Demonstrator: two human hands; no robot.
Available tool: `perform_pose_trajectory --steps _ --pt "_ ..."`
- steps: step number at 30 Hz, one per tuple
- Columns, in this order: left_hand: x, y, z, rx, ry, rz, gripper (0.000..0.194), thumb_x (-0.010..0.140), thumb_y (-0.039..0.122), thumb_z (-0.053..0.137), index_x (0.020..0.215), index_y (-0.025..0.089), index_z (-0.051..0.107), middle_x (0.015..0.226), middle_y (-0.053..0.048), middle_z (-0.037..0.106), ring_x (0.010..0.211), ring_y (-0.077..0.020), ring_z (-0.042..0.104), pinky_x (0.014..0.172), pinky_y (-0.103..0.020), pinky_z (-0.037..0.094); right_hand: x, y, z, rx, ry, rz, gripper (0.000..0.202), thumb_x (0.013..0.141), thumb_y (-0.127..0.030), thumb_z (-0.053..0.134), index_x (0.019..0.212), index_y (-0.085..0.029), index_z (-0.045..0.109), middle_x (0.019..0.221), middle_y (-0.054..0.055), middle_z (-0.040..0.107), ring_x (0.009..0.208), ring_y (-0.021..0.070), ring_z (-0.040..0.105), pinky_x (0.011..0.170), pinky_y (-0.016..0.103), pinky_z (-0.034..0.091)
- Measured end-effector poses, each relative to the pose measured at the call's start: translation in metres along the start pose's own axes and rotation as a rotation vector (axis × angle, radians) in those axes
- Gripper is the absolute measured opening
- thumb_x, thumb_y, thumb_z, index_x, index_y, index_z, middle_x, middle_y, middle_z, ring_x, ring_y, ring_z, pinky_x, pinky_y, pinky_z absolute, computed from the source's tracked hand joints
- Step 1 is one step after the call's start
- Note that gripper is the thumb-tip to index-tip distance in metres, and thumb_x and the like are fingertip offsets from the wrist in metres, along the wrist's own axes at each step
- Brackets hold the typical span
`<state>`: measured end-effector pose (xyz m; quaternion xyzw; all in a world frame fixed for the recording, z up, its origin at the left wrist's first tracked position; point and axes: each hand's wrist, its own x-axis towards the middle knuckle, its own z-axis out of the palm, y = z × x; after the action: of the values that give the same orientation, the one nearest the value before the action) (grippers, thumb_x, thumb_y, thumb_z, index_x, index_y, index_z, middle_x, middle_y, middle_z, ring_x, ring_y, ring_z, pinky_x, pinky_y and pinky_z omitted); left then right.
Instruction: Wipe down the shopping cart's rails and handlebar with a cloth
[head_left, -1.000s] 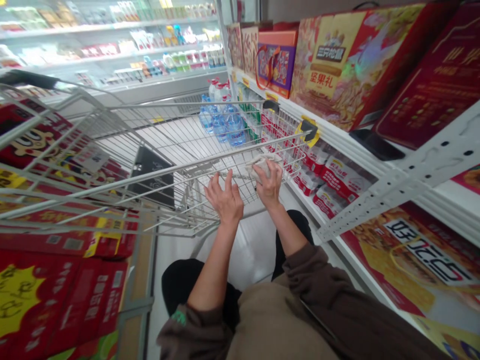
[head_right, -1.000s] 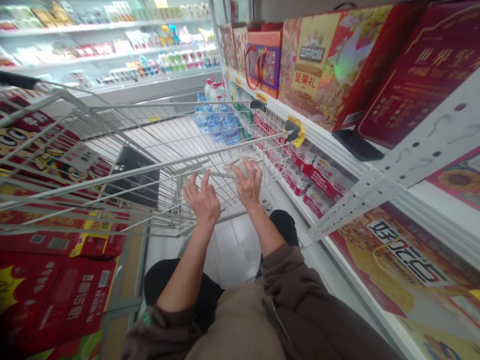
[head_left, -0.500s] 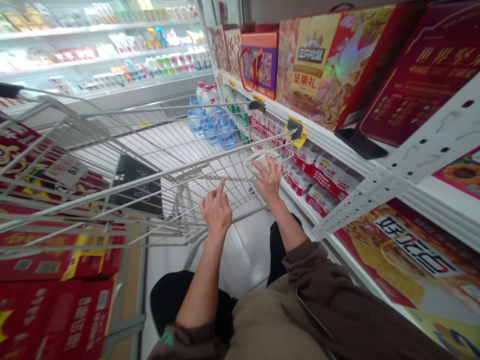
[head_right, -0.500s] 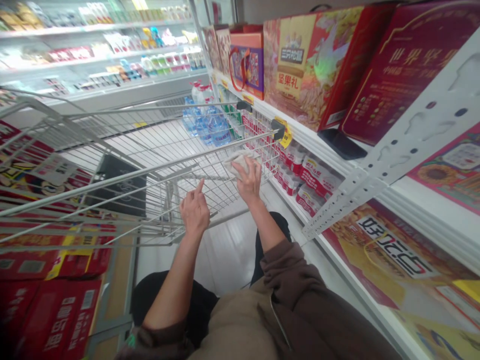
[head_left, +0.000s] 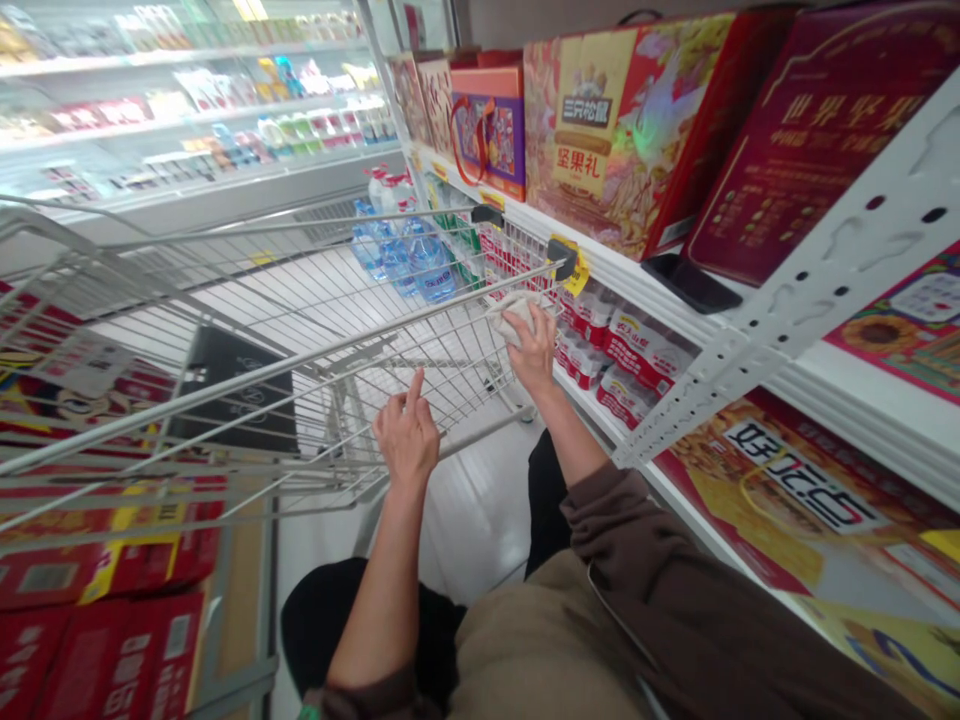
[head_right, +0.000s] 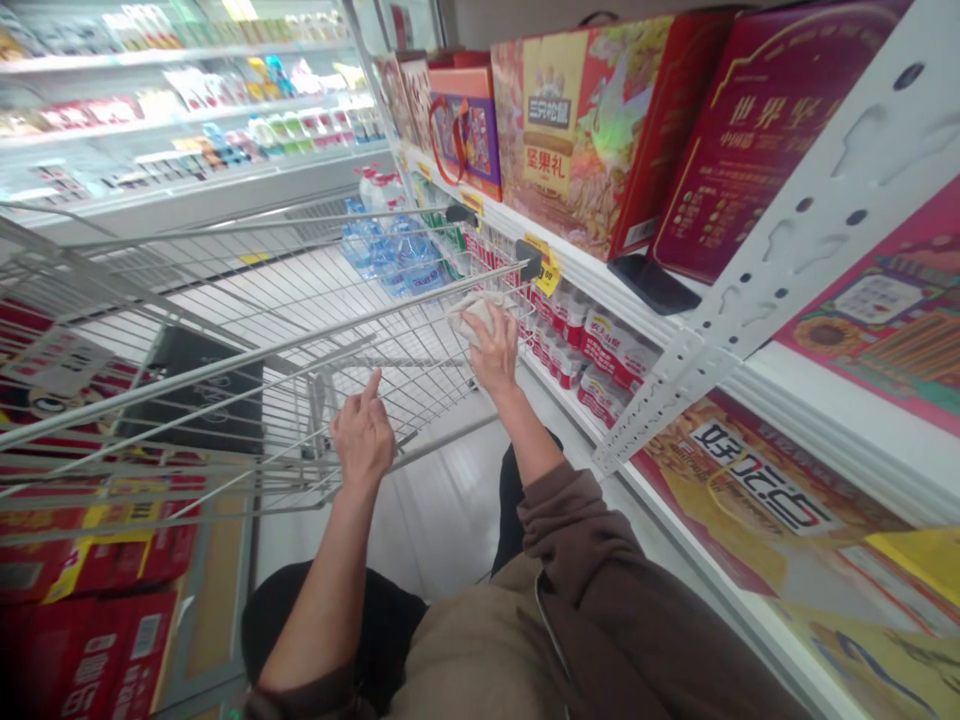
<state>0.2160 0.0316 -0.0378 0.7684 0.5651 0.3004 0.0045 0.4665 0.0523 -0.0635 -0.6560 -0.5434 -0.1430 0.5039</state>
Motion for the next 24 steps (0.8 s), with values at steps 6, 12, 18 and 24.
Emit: perform_pose_trajectory --steps 6,12,18,24 --pt "-0.001 -0.001 0.002 0.029 0.033 0.012 0.054 0.105 0.038 0.026 0.153 0.025 0.047 0.112 -0.011 0.065 0.105 -0.024 0.056 0.106 -0.041 0.034 -0.024 0.02 0.009 -0.01 -0.105 0.024 0.043 0.085 -0.008 0.058 0.122 -0.026 0.07 0.139 0.009 0.055 0.131 0.0259 0.046 0.113 0.045 0.041" --pt "-0.002 -0.002 0.007 0.089 0.067 0.005 0.052 0.104 0.038 0.03 0.151 0.028 0.05 0.115 -0.012 0.065 0.106 -0.0267 0.056 0.105 -0.044 0.034 0.002 0.027 0.001 -0.027 0.052 0.058 0.051 0.084 -0.008 0.056 0.13 -0.027 0.065 0.146 0.009 0.048 0.135 0.0268 0.041 0.117 0.047 0.036" --pt "-0.001 -0.002 0.006 0.102 0.053 0.014 0.053 0.104 0.039 0.029 0.149 0.025 0.053 0.115 -0.014 0.065 0.104 -0.0273 0.057 0.108 -0.046 0.033 -0.006 0.036 0.017 -0.021 0.052 0.076 0.044 0.084 -0.011 0.057 0.124 -0.024 0.068 0.14 0.011 0.054 0.128 0.027 0.047 0.114 0.048 0.041" --pt "0.002 -0.005 0.008 0.097 0.054 0.046 0.054 0.103 0.038 0.031 0.15 0.023 0.052 0.114 -0.015 0.065 0.106 -0.0286 0.058 0.114 -0.051 0.029 -0.005 0.039 0.016 -0.022 0.17 0.176 0.046 0.083 -0.012 0.055 0.126 -0.024 0.068 0.138 0.012 0.054 0.131 0.0275 0.047 0.114 0.05 0.041"
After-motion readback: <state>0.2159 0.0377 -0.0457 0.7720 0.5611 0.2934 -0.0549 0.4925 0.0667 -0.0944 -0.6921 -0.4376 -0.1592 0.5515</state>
